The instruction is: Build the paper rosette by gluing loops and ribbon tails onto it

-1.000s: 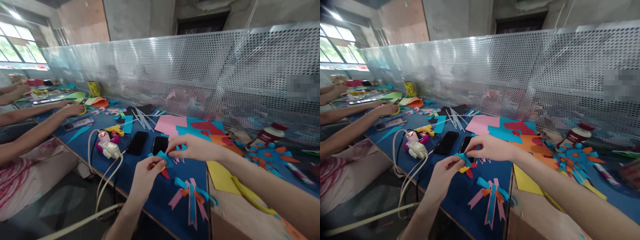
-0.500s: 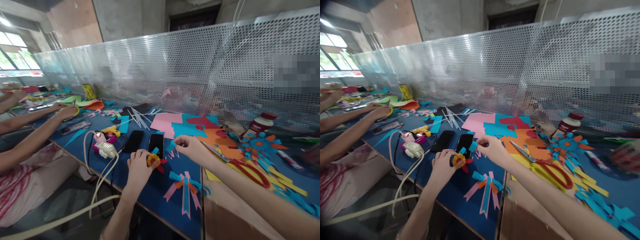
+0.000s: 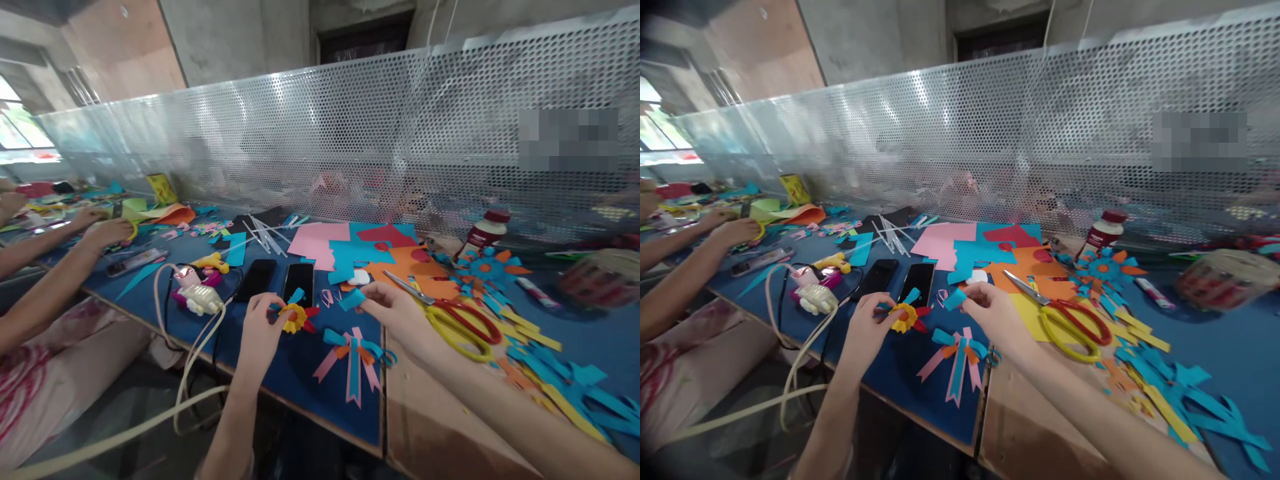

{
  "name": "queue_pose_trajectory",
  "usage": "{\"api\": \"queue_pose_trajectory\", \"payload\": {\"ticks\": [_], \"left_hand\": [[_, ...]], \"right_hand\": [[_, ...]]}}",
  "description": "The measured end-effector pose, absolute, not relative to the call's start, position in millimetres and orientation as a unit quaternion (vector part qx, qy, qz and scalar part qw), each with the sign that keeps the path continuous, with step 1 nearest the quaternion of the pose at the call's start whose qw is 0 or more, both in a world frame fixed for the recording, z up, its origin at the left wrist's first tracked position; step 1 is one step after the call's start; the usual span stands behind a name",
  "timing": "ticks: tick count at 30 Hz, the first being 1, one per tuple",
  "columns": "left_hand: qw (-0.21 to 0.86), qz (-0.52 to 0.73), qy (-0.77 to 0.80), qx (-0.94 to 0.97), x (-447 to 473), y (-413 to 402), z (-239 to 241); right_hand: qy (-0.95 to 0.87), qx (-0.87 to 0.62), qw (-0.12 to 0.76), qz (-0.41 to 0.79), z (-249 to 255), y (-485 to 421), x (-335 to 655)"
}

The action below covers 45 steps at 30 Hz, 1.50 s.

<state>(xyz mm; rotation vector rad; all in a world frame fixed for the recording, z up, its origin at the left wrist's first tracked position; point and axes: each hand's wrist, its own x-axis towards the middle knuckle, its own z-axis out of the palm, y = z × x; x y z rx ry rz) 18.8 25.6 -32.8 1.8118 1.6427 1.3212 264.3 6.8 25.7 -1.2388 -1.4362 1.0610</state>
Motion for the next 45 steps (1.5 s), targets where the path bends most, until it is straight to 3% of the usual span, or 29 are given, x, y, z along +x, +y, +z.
{"api": "queue_pose_trajectory", "payload": {"ticks": [7, 16, 30, 45], "left_hand": [[0.285, 0.626, 0.421, 0.591, 46, -4, -6], [0.452, 0.588, 0.300, 0.600, 71, -26, 5], [0.350, 0.640, 0.245, 0.639, 69, -33, 3], [0.525, 0.581, 0.318, 0.535, 74, -28, 16]], "right_hand": [[-0.599, -0.473, 0.519, 0.385, 44, -11, 266], [-0.660, -0.494, 0.453, 0.339, 64, -32, 262], [-0.743, -0.417, 0.451, 0.266, 68, -52, 263], [-0.686, -0.504, 0.421, 0.314, 68, -41, 263]]}}
